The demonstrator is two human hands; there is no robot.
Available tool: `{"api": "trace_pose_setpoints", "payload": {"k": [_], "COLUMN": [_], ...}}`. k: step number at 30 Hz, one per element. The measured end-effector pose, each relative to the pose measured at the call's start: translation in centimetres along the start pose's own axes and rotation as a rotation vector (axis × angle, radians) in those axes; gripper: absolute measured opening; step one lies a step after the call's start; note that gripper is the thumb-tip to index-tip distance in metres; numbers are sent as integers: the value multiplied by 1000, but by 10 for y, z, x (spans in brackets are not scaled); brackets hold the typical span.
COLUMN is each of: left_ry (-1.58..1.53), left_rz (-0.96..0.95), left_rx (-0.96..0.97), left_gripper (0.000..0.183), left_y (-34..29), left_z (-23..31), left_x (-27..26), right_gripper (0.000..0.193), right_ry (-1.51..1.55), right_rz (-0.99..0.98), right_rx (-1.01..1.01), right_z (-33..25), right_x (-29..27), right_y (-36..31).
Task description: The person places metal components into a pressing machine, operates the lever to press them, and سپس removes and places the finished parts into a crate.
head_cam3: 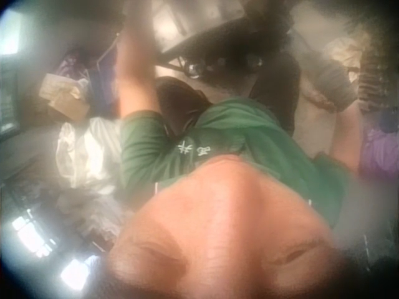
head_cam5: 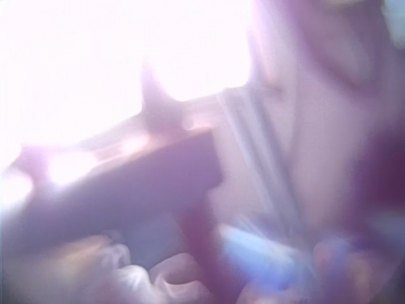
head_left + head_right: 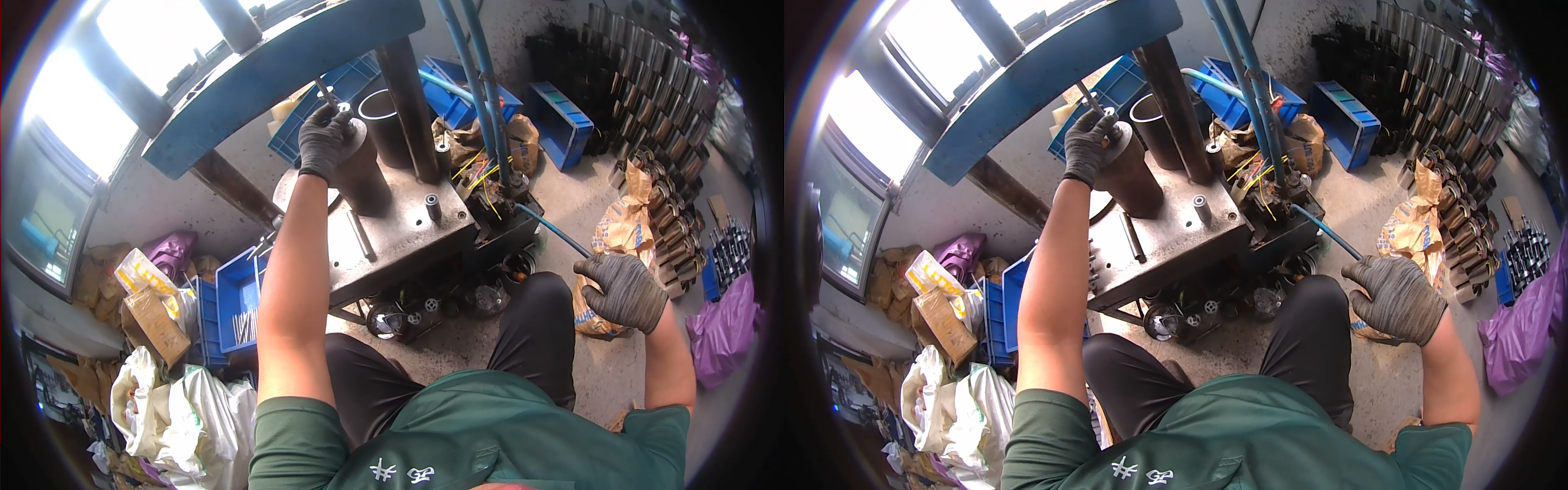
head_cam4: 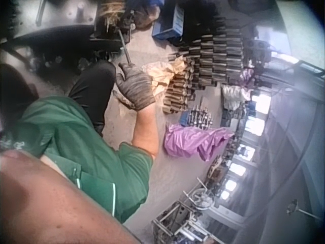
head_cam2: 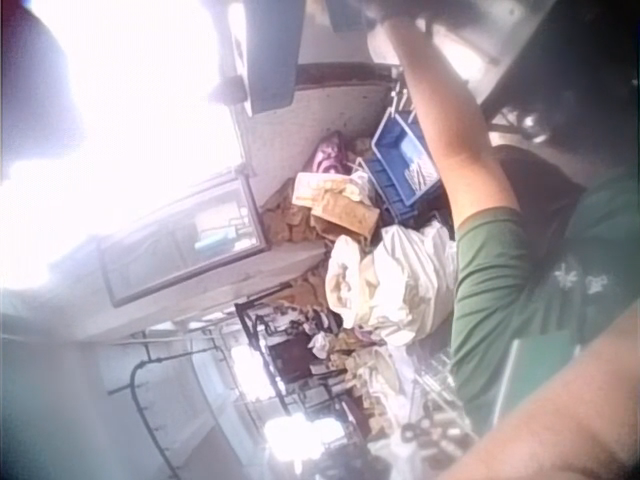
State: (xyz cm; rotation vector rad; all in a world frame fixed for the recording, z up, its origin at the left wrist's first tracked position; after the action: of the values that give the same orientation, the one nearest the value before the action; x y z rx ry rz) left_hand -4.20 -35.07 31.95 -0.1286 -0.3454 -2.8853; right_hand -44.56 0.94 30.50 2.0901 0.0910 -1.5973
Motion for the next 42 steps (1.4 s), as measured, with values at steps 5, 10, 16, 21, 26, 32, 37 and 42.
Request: {"api": "trace_pose_setpoints", "payload": {"k": [5,10,16,21,26,32,37,42], "left_ry": [78,-66,137,-126,26,199,-47,-233], "left_rz": [-20,-37,-80,-65,-101,-61,-214,-115], "left_rx": [58,-20,143,-12,163,387,328,41], "left_gripper": [20,18,26,30,48,43,40,45], "left_y": [-5,2,-1,16,47,63,-7,-202], "left_z": [4,-5,4,-12,-43,-53,-55,-87], "left_x": [5,-7,0,-8,-19,-23,-12,66], "right_gripper": [32,27,31,35,54,54,55,33], "right_ry": [-114,-82,-92,-259,-235,-212,71,1197], "right_rz": [348,875,929,842,627,548,1059,1309], "right_rx": [25,-179,-112,-93,49,104,46,368], "right_z": [-2,1,34,36,32,30,26,84], "right_x": [-25,-64,-67,-67,-64,-72,-70,33], "right_y": [50,131,196,215,214,176,86,-38]}}
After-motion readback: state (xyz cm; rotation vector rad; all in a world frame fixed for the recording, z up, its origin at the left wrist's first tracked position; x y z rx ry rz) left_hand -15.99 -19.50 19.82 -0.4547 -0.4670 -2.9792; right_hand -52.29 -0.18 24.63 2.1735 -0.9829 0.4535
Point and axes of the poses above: each hand's wrist, its own y-axis towards the middle knuckle, its own x-axis out of the palm, z = x × y, the point moved 6 cm from there along y, towards the middle knuckle, and after that the axes turned 12 degrees about z, right-handed, at the moved point
